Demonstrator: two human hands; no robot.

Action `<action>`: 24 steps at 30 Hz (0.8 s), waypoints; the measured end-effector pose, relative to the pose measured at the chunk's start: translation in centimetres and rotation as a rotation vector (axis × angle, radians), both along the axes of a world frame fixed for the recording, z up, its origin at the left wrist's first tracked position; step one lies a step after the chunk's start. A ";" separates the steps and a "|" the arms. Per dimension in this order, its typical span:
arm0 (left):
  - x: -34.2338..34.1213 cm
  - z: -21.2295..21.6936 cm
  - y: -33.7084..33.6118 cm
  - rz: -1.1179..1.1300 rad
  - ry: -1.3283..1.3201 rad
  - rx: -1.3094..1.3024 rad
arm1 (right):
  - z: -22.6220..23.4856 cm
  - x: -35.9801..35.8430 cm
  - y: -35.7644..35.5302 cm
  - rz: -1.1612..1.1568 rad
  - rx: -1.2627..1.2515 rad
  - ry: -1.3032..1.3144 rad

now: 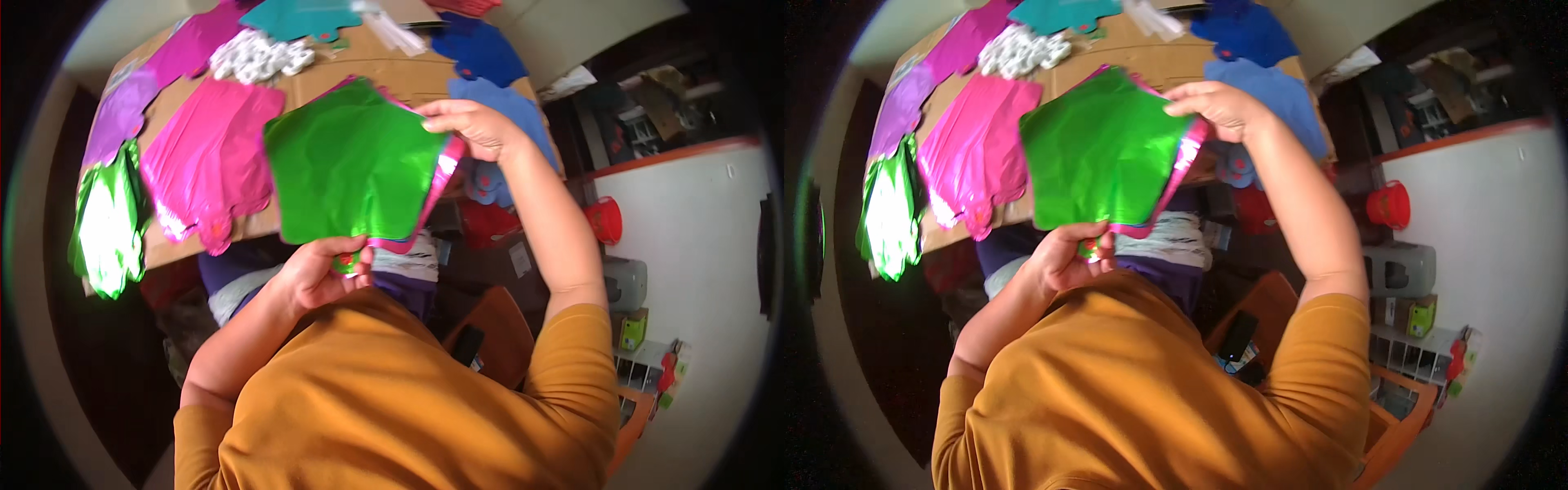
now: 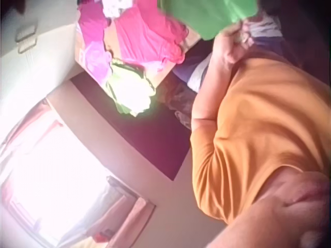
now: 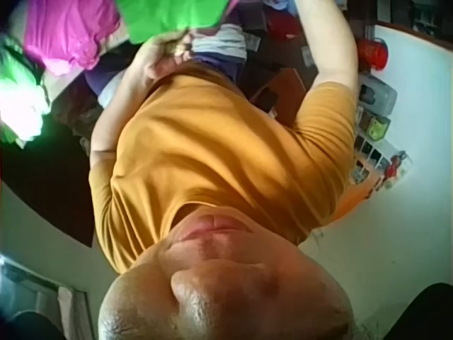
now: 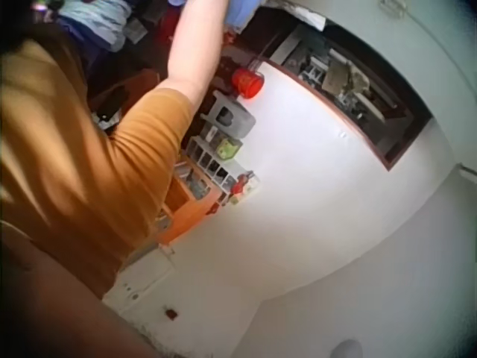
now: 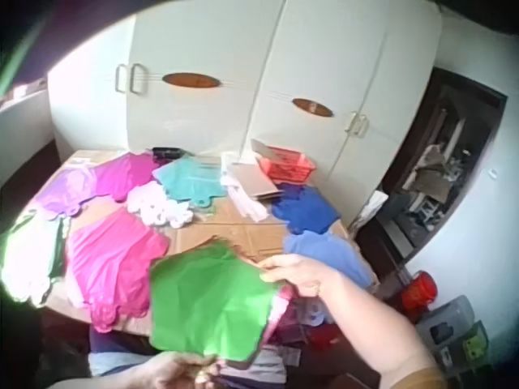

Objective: Folding several colorful plastic sheets together and inserting them into a cardboard retail display package.

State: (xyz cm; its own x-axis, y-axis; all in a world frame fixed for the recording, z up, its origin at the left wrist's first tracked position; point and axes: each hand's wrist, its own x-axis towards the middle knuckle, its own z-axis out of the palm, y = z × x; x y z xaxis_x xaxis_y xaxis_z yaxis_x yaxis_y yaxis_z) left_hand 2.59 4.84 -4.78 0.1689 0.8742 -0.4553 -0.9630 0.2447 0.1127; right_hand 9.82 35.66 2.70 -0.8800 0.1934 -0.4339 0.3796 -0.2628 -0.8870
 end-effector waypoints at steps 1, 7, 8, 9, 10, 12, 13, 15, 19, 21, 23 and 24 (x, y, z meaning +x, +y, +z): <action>0.1 0.7 0.1 0.045 0.033 0.002 | 0.0 0.0 -0.1 -0.046 -0.068 0.112; 0.3 -0.4 1.1 0.099 0.040 -0.082 | -0.9 3.4 -6.1 -0.003 -0.283 -0.045; 0.4 -0.3 1.2 0.093 0.071 -0.106 | -1.8 3.9 -7.1 0.021 -0.222 -0.115; 0.4 -0.2 0.9 0.094 0.104 -0.139 | -2.4 4.1 -8.1 0.038 -0.222 -0.184; 0.4 0.6 0.9 0.079 0.175 -0.162 | -2.4 4.5 -8.8 0.057 -0.175 -0.222; 0.7 1.0 1.3 0.067 0.247 -0.188 | -2.1 4.9 -9.9 0.068 -0.066 -0.299; 0.6 1.0 1.0 0.073 0.285 -0.213 | -1.9 4.8 -10.2 0.087 -0.056 -0.317; 0.4 0.2 0.5 0.072 0.226 -0.144 | -1.4 4.9 -10.1 0.125 -0.031 -0.357; 0.4 0.7 0.5 0.080 0.235 -0.120 | -2.5 5.4 -10.2 0.084 0.064 -0.218; 0.4 0.4 0.1 0.087 0.248 -0.067 | -2.4 5.6 -10.8 0.079 0.062 -0.144; 0.1 0.5 -0.1 0.080 0.115 -0.071 | -2.3 5.7 -10.2 0.101 -0.077 -0.167; 0.0 1.5 0.1 0.061 0.094 -0.064 | -2.2 5.6 -9.8 0.117 -0.089 -0.172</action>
State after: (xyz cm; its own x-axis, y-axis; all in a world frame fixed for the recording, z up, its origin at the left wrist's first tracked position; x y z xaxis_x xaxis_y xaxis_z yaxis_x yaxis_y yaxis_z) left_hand 2.60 4.92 -3.23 0.0701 0.8503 -0.5215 -0.9623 0.1954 0.1891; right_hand 15.45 25.81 0.52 -0.8057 0.0486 -0.5903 0.5558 -0.2825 -0.7819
